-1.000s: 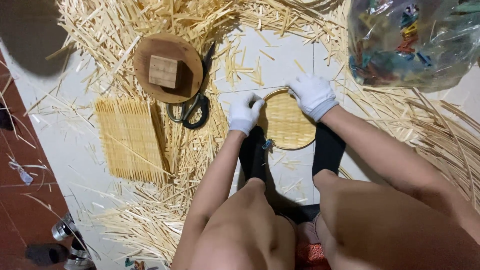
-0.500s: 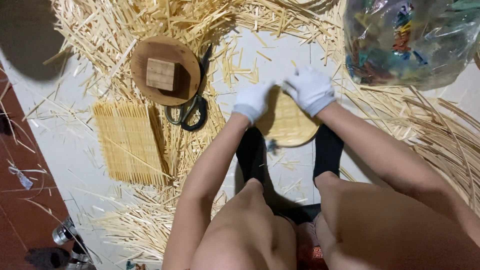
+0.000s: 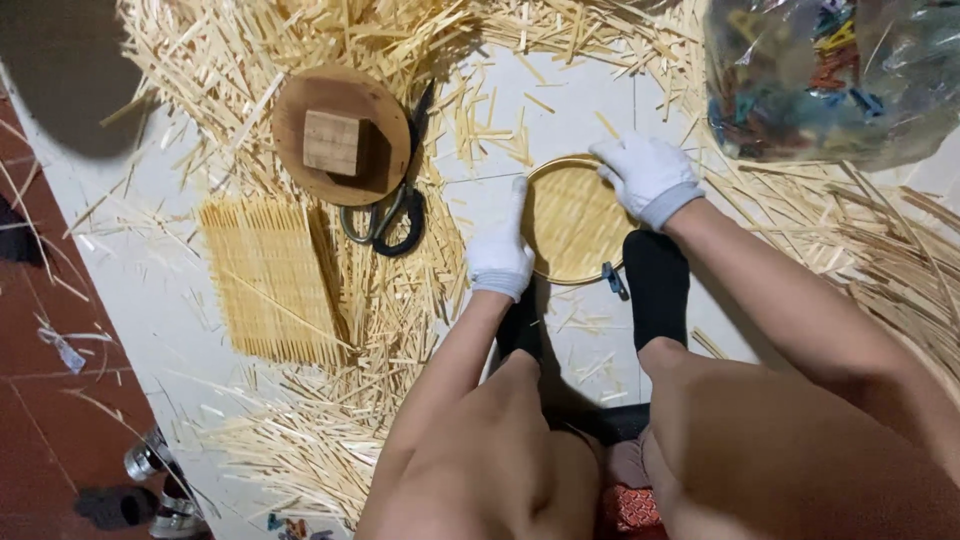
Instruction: Weaving and trimming small bamboo mats and circular bases on the floor.
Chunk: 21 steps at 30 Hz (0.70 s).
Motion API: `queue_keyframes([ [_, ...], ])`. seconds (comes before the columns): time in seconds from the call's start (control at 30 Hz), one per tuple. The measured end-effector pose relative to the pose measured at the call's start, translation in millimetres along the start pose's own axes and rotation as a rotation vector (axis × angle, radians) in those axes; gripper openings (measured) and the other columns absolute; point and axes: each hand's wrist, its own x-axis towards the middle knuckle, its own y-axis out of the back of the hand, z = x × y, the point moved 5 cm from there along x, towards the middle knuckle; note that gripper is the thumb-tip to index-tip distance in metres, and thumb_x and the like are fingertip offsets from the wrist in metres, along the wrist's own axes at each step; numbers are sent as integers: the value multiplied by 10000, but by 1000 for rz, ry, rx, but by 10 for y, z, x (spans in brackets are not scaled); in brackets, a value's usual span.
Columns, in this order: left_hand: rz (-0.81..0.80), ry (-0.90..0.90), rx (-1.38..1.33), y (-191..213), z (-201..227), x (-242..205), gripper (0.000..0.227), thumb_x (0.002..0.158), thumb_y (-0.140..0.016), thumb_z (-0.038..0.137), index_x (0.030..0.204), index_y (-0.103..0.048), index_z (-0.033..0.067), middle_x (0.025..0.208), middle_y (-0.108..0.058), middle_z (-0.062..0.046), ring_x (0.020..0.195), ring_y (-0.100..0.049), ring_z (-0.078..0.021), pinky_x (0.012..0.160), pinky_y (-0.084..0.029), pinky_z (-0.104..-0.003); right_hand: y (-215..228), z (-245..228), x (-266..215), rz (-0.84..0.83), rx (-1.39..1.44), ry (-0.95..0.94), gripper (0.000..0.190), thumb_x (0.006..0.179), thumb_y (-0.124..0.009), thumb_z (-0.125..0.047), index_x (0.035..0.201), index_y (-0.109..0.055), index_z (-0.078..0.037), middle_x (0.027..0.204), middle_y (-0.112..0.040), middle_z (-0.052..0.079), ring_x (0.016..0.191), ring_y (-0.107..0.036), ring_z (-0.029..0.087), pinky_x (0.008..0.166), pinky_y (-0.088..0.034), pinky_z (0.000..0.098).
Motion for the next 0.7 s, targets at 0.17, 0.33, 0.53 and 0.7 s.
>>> queue_keyframes([
  [0.17, 152, -144, 40, -32, 13, 127, 952, 816, -562, 88, 1652, -148, 279, 1085, -722, -266, 900, -700, -452, 757, -539, -521, -47, -52, 30, 14, -22, -64, 266, 988, -624, -294, 1225, -696, -194, 1019, -661, 165, 890, -667, 390, 747, -537, 519],
  [0.33, 148, -284, 50, -267, -202, 392, 875, 858, -547, 46, 1653, -206, 176, 1150, -671, -322, 966, -675, -473, 847, -537, -533, -173, -56, 69, 54, -72, -117, 198, 949, -638, -232, 1122, -699, -156, 1009, -646, 161, 952, -662, 360, 768, -542, 502],
  [0.53, 250, -573, 184, 271, 365, 791, 230, 926, -585, 180, 1146, -560, 118, 1066, -703, -203, 1028, -695, -403, 799, -560, -512, -188, -46, 62, 54, -81, -138, 177, 933, -645, -225, 1066, -662, -109, 1039, -634, 164, 980, -652, 361, 771, -542, 505],
  [0.7, -58, -643, 277, -56, 740, 1293, 242, 963, -531, 126, 1200, -571, 151, 1105, -696, -188, 962, -691, -415, 735, -556, -541, -84, -64, 37, 90, -48, -146, 299, 941, -659, -265, 1220, -665, -157, 1039, -629, 169, 936, -647, 375, 753, -529, 534],
])
